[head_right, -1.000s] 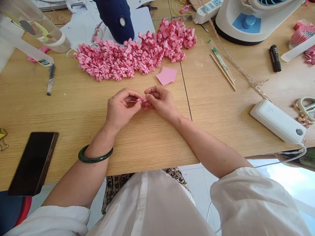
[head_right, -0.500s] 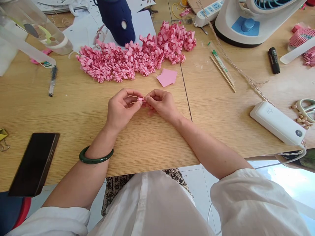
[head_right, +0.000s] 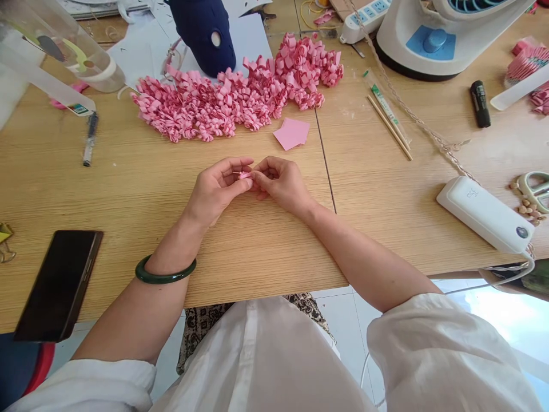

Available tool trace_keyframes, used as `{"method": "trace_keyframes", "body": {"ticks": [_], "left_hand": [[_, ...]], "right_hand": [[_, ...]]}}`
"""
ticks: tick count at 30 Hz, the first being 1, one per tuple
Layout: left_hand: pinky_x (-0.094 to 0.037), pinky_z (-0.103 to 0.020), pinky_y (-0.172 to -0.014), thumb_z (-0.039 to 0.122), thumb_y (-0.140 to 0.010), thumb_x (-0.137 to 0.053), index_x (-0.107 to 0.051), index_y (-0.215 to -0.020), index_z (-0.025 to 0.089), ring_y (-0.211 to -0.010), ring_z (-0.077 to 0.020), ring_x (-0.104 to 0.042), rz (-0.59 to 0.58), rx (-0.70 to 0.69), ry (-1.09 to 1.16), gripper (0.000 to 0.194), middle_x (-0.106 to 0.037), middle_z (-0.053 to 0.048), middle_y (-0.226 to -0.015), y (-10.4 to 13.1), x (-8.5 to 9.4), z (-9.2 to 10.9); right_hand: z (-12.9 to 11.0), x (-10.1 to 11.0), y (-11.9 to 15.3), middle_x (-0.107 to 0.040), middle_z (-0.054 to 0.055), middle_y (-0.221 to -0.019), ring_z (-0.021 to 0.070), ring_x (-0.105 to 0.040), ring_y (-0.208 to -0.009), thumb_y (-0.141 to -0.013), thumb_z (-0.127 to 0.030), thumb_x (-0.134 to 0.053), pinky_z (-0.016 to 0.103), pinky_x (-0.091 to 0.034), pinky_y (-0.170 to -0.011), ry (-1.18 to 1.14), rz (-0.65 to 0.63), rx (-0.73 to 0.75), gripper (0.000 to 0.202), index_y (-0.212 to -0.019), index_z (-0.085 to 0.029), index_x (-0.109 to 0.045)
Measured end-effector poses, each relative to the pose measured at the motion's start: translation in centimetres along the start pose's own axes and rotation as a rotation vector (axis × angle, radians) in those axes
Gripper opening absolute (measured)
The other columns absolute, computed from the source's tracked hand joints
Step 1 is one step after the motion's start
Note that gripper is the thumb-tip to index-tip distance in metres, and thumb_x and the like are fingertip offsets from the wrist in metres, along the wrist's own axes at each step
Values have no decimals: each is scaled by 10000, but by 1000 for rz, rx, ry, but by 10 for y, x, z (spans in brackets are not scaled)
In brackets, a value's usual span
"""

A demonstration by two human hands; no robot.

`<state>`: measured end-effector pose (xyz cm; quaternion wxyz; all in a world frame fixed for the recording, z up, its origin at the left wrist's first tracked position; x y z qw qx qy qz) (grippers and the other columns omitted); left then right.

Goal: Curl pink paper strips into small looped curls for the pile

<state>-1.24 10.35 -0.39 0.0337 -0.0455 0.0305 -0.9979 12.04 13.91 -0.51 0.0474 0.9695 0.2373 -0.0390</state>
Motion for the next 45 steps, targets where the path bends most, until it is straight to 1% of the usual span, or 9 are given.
{"method": "trace_keyframes", "body": {"ticks": [3, 9, 15, 21, 27, 31, 35, 39, 45], "left_hand": [[-677, -313, -841, 260, -827, -779, -761, -1172, 175, -862, -169, -773, 18, -6, -7, 356, -786, -54, -1007, 0, 2, 1], [-646, -246, -767, 218, -812, -767, -805, -1067, 176, -801, -143, -756, 60, -55, -115, 261, -822, -59, -1002, 0, 6, 9], [-660, -282, -768, 237, -813, -791, -802, -1006, 186, -772, -163, -773, 72, -9, -12, 200, -806, -33, -883, 0, 7, 7], [-651, -273, -787, 209, -804, -795, -803, -982, 184, -768, -145, -761, 128, -7, 53, 180, -803, -22, -874, 1, 10, 7], [-619, -212, -706, 207, -795, -804, -820, -951, 182, -725, -126, -760, 137, -19, 46, 159, -817, -17, -889, 2, 9, 10], [-614, -202, -695, 160, -799, -767, -793, -851, 181, -717, -127, -759, 161, -79, -75, 62, -815, -15, -855, 5, 9, 19], [-622, -197, -704, 117, -802, -739, -776, -838, 182, -729, -117, -754, 171, -153, -120, 83, -792, -9, -876, 7, 8, 22], [-635, -203, -763, 94, -815, -733, -787, -860, 185, -837, -121, -743, 184, -297, -180, 115, -754, -14, -919, 10, 8, 31], [-634, -190, -722, 52, -833, -708, -762, -845, 179, -883, -129, -733, 209, -483, -330, 139, -748, -26, -961, 17, 4, 49]], "right_hand": [[-2, -2, 0, -692, 11, -725, 103, -644, -610, -873, -350, -883, 236, -614, -558, 16, -17, 21, 307, -800, -158, -655], [2, -3, 0, -664, -13, -690, 80, -594, -570, -923, -262, -823, 214, -609, -516, -28, -23, -8, 229, -798, -163, -658], [1, -5, -1, -656, -8, -701, 82, -591, -589, -874, -383, -883, 212, -623, -509, -49, -62, -11, 322, -794, -160, -665], [0, -3, 0, -662, 15, -708, 86, -611, -572, -966, -438, -780, 209, -612, -477, -47, -39, -66, 368, -774, -142, -675], [-2, -6, 1, -642, -23, -678, 71, -588, -574, -858, -325, -895, 191, -625, -476, -72, -37, -18, 306, -774, -148, -659], [0, -4, 1, -643, -24, -656, 67, -583, -554, -908, -149, -807, 182, -619, -463, -63, -5, -46, 207, -767, -145, -655], [-1, -3, 1, -647, -23, -645, 67, -584, -548, -921, -44, -732, 179, -616, -453, -67, 6, -70, 195, -762, -134, -666], [0, -3, 1, -652, -23, -644, 69, -588, -545, -920, -32, -729, 192, -628, -465, -105, 5, -120, 191, -762, -124, -672], [0, -4, 3, -686, -6, -681, 71, -618, -567, -895, -130, -823, 194, -647, -501, -196, -33, -164, 183, -756, -115, -704]]}}
Point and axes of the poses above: each hand's wrist, its own y-axis away from the middle knuckle, its own x-axis out of the back of the hand, z = x × y, the point moved 9 cm from there along -y, towards the middle knuckle
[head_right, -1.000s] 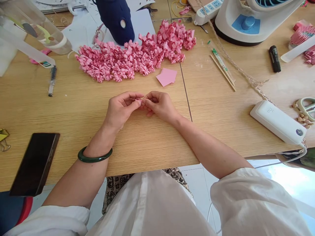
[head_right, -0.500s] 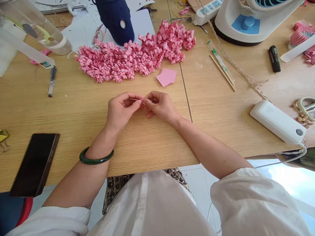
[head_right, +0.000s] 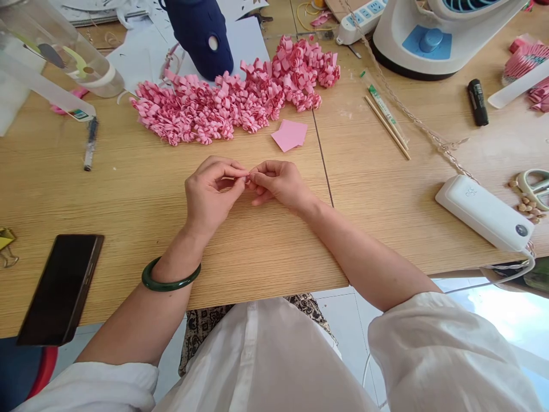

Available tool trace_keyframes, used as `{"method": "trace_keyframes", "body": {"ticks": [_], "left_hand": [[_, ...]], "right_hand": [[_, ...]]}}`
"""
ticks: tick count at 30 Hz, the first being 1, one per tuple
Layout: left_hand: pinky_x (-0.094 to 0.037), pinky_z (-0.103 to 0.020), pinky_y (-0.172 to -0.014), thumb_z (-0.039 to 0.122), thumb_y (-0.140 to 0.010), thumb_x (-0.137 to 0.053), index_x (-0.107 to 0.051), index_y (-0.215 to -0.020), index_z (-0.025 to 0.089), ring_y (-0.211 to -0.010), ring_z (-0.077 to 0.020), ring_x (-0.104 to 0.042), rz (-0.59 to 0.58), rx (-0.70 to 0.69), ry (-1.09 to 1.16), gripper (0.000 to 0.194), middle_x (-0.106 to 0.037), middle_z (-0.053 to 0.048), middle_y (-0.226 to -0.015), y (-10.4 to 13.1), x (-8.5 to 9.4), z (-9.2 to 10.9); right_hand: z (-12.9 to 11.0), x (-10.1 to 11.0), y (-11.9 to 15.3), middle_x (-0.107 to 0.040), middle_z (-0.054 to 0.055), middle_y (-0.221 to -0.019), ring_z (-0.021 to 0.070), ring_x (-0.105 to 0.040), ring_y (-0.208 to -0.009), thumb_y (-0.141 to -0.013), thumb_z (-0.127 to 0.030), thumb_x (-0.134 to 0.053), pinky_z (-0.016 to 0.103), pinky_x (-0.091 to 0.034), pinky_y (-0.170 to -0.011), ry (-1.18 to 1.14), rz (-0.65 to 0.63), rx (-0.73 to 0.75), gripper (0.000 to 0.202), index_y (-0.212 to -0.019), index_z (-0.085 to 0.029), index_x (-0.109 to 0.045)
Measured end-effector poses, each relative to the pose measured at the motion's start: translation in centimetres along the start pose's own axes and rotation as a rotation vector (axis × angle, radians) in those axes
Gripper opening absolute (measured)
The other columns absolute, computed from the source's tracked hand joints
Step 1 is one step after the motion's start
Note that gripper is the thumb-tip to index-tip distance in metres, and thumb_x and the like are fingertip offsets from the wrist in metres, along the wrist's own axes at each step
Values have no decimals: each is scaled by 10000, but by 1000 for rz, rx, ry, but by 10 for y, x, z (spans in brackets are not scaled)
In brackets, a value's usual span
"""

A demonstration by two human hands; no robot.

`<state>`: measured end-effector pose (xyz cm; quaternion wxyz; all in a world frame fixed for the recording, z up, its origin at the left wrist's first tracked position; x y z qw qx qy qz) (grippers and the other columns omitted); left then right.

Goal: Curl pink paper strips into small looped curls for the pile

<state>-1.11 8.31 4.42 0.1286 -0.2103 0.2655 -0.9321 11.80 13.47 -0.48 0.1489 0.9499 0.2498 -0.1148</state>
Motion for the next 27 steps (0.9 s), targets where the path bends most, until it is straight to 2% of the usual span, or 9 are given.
{"method": "trace_keyframes", "body": {"ticks": [4, 7, 11, 14, 16, 19, 23, 27], "left_hand": [[-634, -184, -724, 37, -845, -689, -754, -834, 178, -922, -137, -744, -10, -76, -100, 155, -762, -41, -1024, -1, 1, 9], [-638, -184, -733, 52, -852, -693, -770, -861, 180, -964, -148, -755, -31, -71, -94, 149, -769, -54, -1071, -1, 0, 10], [-665, -223, -794, 161, -876, -739, -796, -978, 189, -1044, -181, -764, -42, 53, 55, 121, -753, -72, -1169, -1, -1, -4], [-675, -291, -887, 303, -906, -770, -743, -1253, 218, -979, -170, -782, -40, 225, 233, 358, -740, -77, -1275, 1, -4, -25], [-669, -305, -918, 358, -874, -810, -698, -1344, 210, -984, -177, -783, -60, 311, 318, 506, -759, -83, -1231, 3, -8, -35], [-657, -286, -917, 339, -807, -855, -680, -1368, 176, -1008, -182, -770, -94, 350, 347, 609, -776, -80, -1130, 4, -14, -39], [-648, -254, -852, 286, -828, -796, -675, -1369, 159, -881, -144, -742, -54, 330, 281, 568, -749, -35, -959, 5, -12, -36], [-641, -239, -838, 264, -838, -761, -680, -1380, 177, -836, -130, -716, -37, 276, 204, 554, -733, -16, -913, 4, -9, -31]], "right_hand": [[0, 0, 2, -693, 0, -689, 73, -622, -567, -874, -170, -860, 203, -654, -512, -24, 12, -23, 212, -739, -115, -706], [0, 1, 2, -689, -4, -680, 72, -618, -551, -866, -146, -859, 200, -645, -507, -40, 26, -34, 212, -739, -119, -692], [0, 6, 1, -677, -15, -666, 73, -611, -529, -908, -83, -768, 195, -623, -477, -12, 88, -17, 193, -749, -135, -671], [-4, 11, 0, -653, -31, -654, 68, -586, -521, -906, -87, -748, 183, -603, -458, 52, 143, 70, 185, -759, -157, -661], [-7, 11, 0, -650, -29, -671, 72, -586, -544, -892, -128, -768, 185, -605, -468, 93, 144, 135, 165, -773, -166, -662], [-10, 9, 2, -666, -9, -729, 88, -602, -616, -865, -218, -801, 188, -607, -486, 145, 129, 212, 164, -790, -170, -663], [-14, 4, 4, -679, 14, -791, 111, -615, -716, -843, -306, -811, 186, -597, -507, 209, 99, 301, 211, -793, -170, -658], [-14, 1, 6, -672, 6, -797, 101, -595, -681, -864, -307, -791, 205, -582, -538, 293, 89, 318, 189, -825, -175, -661]]}}
Point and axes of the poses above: each hand's wrist, its own y-axis away from the middle knuckle, its own x-axis out of the back of the hand, z = x × y, the point moved 9 cm from there along -y, towards the middle knuckle
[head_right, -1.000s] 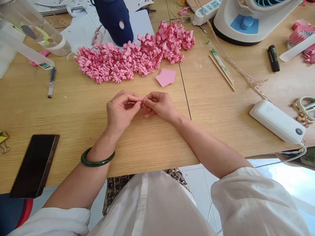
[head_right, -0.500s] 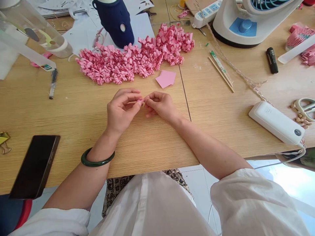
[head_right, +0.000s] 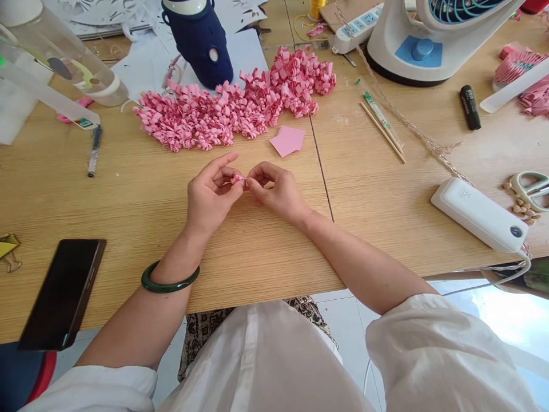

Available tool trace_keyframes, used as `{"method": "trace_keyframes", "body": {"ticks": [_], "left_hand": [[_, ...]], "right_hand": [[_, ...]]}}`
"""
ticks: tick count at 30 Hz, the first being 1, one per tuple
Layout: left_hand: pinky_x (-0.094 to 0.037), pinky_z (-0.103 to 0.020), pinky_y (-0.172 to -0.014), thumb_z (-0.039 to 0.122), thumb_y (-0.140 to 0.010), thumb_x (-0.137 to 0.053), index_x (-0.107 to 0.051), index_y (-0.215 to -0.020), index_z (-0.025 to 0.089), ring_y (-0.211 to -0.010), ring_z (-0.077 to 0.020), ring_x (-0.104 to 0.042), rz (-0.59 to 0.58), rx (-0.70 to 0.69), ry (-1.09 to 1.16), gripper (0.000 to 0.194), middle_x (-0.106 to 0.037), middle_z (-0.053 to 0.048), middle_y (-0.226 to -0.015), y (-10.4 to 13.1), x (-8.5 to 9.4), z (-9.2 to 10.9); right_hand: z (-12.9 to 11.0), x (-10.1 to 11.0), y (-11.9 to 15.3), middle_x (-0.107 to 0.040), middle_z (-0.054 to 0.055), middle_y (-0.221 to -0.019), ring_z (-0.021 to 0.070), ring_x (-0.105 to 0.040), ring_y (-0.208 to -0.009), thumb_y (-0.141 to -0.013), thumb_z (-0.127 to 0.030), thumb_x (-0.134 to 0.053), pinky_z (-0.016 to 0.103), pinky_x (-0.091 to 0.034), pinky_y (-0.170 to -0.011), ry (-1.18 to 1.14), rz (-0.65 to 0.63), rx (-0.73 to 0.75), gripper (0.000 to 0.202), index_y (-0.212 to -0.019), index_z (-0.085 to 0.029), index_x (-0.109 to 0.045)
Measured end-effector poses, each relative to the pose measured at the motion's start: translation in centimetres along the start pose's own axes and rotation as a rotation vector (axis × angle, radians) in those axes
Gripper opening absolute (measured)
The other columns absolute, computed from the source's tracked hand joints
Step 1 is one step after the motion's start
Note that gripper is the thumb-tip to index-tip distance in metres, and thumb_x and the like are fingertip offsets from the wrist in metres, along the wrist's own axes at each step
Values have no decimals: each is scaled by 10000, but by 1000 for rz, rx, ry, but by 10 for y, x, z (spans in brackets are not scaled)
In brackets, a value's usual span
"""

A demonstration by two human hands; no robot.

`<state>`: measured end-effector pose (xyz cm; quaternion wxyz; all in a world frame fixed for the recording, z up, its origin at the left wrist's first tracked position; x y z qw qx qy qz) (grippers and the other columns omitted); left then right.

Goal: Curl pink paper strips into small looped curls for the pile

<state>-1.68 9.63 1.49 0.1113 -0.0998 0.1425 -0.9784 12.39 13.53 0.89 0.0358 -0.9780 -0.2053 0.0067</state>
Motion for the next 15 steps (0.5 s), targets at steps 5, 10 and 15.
{"method": "trace_keyframes", "body": {"ticks": [5, 10, 15], "left_hand": [[-646, -266, -873, 269, -840, -792, -645, -1449, 236, -848, -150, -719, -15, -51, -108, 627, -727, -11, -905, 0, 0, 10], [-653, -300, -927, 400, -807, -895, -621, -1449, 280, -1029, -194, -760, 0, -15, 59, 708, -763, -64, -1102, 0, -2, 12], [-666, -319, -857, 495, -802, -900, -805, -1042, 224, -950, -195, -785, 12, 140, 293, 374, -817, -69, -1102, 4, -10, -2]], "right_hand": [[-1, -1, 0, -686, 2, -808, 105, -604, -694, -851, -399, -837, 223, -594, -585, -19, -51, -9, 264, -844, -184, -685], [4, -1, -4, -712, -18, -773, 106, -661, -680, -687, -535, -961, 237, -636, -620, -357, -45, -114, 467, -859, -185, -705], [6, -9, -2, -711, -43, -712, 86, -653, -648, -633, -466, -1014, 224, -650, -624, -576, -22, -153, 449, -835, -178, -734]]}}
Point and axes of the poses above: each hand's wrist, its own y-axis away from the middle knuckle, its own x-axis out of the back of the hand, z = x × y, the point moved 9 cm from there along -y, towards the middle knuckle
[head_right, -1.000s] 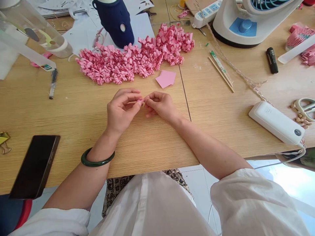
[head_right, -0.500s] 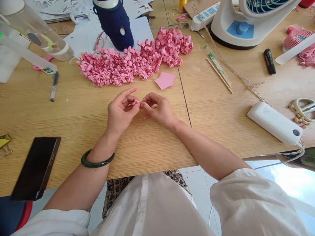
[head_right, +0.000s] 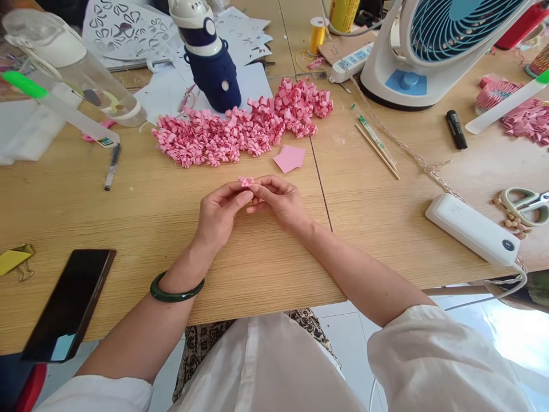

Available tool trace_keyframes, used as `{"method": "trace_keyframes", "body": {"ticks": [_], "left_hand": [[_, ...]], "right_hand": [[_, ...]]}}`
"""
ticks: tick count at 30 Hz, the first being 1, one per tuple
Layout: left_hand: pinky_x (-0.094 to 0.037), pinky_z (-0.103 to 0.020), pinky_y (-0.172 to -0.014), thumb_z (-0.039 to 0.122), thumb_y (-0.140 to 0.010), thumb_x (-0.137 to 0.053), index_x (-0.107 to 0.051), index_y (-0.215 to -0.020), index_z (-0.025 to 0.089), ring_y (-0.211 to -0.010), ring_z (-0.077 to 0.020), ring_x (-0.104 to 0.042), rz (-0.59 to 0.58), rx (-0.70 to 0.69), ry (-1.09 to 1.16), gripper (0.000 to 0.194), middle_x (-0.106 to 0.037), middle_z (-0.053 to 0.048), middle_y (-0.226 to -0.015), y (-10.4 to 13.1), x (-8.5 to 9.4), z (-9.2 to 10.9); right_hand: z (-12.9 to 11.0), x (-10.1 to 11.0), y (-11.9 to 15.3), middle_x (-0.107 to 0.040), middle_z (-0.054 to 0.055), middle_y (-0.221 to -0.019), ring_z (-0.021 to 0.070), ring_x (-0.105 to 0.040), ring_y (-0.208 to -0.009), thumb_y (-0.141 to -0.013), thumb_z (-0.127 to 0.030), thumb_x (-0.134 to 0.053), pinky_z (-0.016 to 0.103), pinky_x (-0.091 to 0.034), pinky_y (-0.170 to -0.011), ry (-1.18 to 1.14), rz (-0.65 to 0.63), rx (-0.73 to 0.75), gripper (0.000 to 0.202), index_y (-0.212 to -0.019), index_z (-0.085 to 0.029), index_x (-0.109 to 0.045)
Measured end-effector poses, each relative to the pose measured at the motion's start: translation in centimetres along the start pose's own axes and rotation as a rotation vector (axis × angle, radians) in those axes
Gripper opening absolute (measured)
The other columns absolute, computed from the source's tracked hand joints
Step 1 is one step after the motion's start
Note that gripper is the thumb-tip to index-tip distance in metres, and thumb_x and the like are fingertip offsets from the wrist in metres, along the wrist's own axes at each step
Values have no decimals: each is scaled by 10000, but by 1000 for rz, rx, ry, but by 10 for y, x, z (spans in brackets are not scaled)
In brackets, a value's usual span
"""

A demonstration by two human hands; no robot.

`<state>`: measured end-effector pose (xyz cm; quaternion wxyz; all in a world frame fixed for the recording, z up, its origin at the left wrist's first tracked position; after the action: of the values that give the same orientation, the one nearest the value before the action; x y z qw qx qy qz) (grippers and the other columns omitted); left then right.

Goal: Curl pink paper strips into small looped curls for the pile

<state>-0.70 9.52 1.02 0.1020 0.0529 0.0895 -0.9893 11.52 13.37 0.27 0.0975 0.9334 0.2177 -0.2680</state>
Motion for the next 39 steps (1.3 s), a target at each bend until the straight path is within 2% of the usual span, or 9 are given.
{"method": "trace_keyframes", "body": {"ticks": [7, 12, 16, 18, 21, 25, 29, 32, 39], "left_hand": [[-647, -301, -894, 374, -818, -893, -843, -925, 263, -1043, -188, -784, 120, -88, -32, 162, -838, -19, -1037, 5, 9, 6], [-648, -270, -841, 393, -886, -839, -817, -938, 226, -906, -172, -807, 140, -106, -183, 176, -845, -22, -972, 5, 14, 14], [-632, -237, -712, 422, -932, -790, -788, -913, 206, -747, -159, -807, 158, -122, -308, 217, -844, -29, -908, 7, 17, 23], [-625, -232, -685, 414, -933, -792, -787, -910, 208, -726, -161, -807, 132, -134, -311, 207, -840, -26, -888, 8, 15, 26], [-620, -228, -688, 386, -927, -810, -790, -888, 214, -724, -156, -804, 86, -205, -362, 177, -827, -19, -847, 9, 9, 32], [-622, -228, -704, 420, -938, -799, -801, -910, 216, -730, -148, -799, 115, -171, -304, 206, -829, -22, -850, 6, 12, 28], [-637, -244, -731, 471, -903, -825, -806, -933, 206, -725, -150, -794, 189, -107, -196, 267, -840, -32, -884, 3, 22, 18], [-630, -250, -730, 460, -908, -819, -805, -932, 209, -731, -156, -792, 158, -135, -279, 253, -823, -22, -837, 4, 19, 21], [-637, -262, -722, 527, -887, -824, -793, -930, 205, -745, -176, -808, 115, -89, -250, 326, -832, -43, -883, 5, 14, 16]], "right_hand": [[13, -1, 5, -723, -28, -720, 98, -676, -674, -619, -486, -1014, 251, -672, -669, -44, 16, -48, 473, -821, -167, -730], [11, 0, 6, -715, -4, -756, 104, -675, -655, -755, -539, -909, 248, -654, -639, 196, 5, -16, 435, -845, -161, -712], [-22, 7, 15, -713, 26, -905, 103, -627, -712, -937, -397, -725, 219, -607, -611, 532, 150, 287, 212, -924, -188, -688], [-41, -1, 23, -721, 56, -1042, 128, -660, -834, -993, -297, -627, 237, -613, -664, 715, 135, 502, 133, -1046, -206, -708], [-54, -21, 38, -721, 92, -1141, 177, -698, -1011, -1026, -154, -508, 321, -627, -803, 958, 11, 815, 279, -1182, -231, -726], [-55, -32, 51, -724, 94, -1155, 191, -694, -995, -995, -26, -451, 378, -596, -832, 1104, -34, 1103, 390, -1140, -247, -737], [-51, -32, 48, -741, 91, -1111, 195, -702, -973, -999, -47, -447, 384, -604, -846, 1112, -29, 1047, 348, -1087, -235, -725], [-52, -29, 44, -746, 119, -1192, 222, -714, -1095, -1012, -69, -431, 427, -607, -948, 1101, 10, 965, 371, -1199, -230, -707], [-48, -36, 47, -774, 104, -1140, 209, -717, -1019, -1028, -55, -401, 392, -620, -874, 1229, -34, 1059, 396, -1123, -235, -740]]}}
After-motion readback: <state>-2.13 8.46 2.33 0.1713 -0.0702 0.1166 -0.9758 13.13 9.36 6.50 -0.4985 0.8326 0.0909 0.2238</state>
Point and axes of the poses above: each hand's wrist, its own y-axis away from the middle knuckle, its own x-axis out of the back of the hand, z = x × y, the point moved 9 cm from there along -y, towards the middle knuckle
